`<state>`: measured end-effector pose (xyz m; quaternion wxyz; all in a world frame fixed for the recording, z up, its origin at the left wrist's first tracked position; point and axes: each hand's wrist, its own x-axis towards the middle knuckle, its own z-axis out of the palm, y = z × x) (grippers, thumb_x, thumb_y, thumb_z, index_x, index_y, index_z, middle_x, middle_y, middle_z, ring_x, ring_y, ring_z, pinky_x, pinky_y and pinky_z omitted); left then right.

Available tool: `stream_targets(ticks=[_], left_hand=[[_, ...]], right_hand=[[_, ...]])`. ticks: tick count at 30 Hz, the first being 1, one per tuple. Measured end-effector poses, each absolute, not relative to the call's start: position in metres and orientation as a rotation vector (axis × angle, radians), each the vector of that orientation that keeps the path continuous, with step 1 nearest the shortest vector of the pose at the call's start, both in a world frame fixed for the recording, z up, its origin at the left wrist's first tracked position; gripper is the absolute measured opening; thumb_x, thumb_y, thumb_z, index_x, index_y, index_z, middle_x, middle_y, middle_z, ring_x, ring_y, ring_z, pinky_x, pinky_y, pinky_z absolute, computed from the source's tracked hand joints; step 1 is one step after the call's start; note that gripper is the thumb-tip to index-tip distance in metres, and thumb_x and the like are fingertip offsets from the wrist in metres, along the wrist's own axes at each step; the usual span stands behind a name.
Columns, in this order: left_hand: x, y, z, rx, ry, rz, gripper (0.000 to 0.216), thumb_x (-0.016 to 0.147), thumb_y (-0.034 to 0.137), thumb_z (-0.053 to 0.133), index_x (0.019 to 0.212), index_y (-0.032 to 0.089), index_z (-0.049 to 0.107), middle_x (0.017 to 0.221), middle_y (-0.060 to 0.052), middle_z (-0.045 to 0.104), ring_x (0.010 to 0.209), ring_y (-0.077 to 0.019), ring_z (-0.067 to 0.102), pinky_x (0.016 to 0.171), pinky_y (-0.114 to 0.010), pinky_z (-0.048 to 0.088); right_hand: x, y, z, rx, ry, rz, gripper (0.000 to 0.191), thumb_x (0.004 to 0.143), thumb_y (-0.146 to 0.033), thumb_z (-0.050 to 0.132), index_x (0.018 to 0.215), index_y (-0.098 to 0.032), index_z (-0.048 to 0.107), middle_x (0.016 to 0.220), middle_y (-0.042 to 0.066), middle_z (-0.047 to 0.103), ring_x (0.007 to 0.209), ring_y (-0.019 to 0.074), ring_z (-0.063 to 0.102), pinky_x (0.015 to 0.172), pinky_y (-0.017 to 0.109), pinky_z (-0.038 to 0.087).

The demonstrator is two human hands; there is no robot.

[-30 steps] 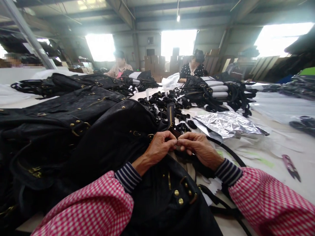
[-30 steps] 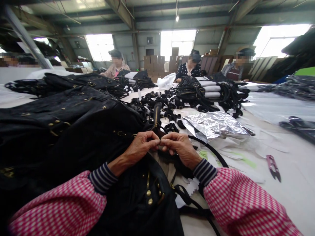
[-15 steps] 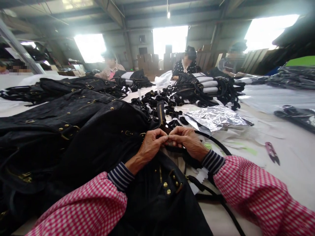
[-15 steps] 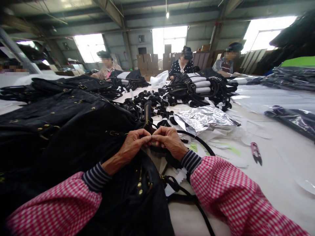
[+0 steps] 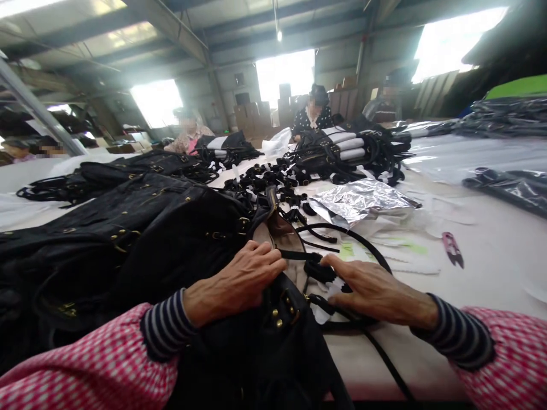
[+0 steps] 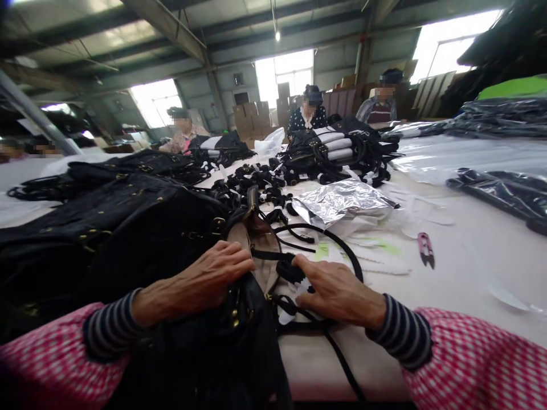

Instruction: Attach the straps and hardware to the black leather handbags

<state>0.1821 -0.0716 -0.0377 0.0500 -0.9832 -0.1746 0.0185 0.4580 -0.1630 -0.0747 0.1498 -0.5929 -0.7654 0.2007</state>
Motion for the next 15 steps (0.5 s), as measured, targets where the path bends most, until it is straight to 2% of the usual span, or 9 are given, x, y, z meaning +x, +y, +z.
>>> stream_targets(ticks=[3, 7, 10, 13, 15], left_hand=[[0.188, -0.067, -0.031, -2.858, -0.510, 0.024, 0.028, 0.069, 0.001, 0.056, 0.090, 0.019, 0.058, 0.098, -0.005, 0.062, 0.094, -0.0235, 0.051, 0.084, -0.040, 0.036], [0.186, -0.060, 0.004, -2.786, -0.479, -0.126, 0.020, 0.081, 0.000, 0.054, 0.079, 0.019, 0.060, 0.091, -0.003, 0.065, 0.102, -0.0236, 0.051, 0.095, -0.043, 0.031], [0.185, -0.056, 0.027, -2.874, -0.446, -0.109, 0.020, 0.086, 0.004, 0.056, 0.073, 0.018, 0.059, 0.086, 0.000, 0.066, 0.107, -0.0224, 0.051, 0.095, -0.038, 0.032], [0.190, -0.053, 0.034, -2.974, -0.394, -0.022, 0.024, 0.090, 0.007, 0.056, 0.068, 0.017, 0.055, 0.079, 0.000, 0.064, 0.102, -0.0200, 0.052, 0.087, -0.031, 0.037], [0.193, -0.051, 0.033, -3.011, -0.350, -0.009, 0.026, 0.092, 0.008, 0.053, 0.068, 0.017, 0.053, 0.076, -0.001, 0.061, 0.096, -0.0186, 0.052, 0.083, -0.029, 0.040]], right_hand=[[0.457, -0.163, -0.077, -1.684, -2.153, 0.562, 0.046, 0.081, -0.029, 0.067, 0.126, -0.021, 0.059, 0.101, 0.009, 0.071, 0.096, 0.0290, 0.065, 0.081, 0.035, 0.043], [0.475, -0.145, -0.049, -1.490, -1.981, 0.714, 0.042, 0.078, -0.035, 0.073, 0.117, -0.024, 0.066, 0.082, 0.001, 0.066, 0.074, 0.0204, 0.060, 0.063, 0.029, 0.040], [0.472, -0.120, -0.020, -1.365, -1.957, 0.758, 0.036, 0.079, -0.039, 0.073, 0.111, -0.022, 0.070, 0.068, -0.002, 0.059, 0.060, 0.0150, 0.051, 0.055, 0.027, 0.033], [0.443, -0.092, -0.003, -1.381, -2.229, 0.558, 0.020, 0.077, -0.030, 0.072, 0.095, -0.020, 0.074, 0.070, 0.000, 0.063, 0.061, 0.0146, 0.053, 0.056, 0.027, 0.034], [0.416, -0.074, -0.002, -1.482, -2.476, 0.330, 0.013, 0.077, -0.023, 0.068, 0.086, -0.017, 0.074, 0.076, 0.006, 0.068, 0.067, 0.0184, 0.060, 0.058, 0.028, 0.036]])
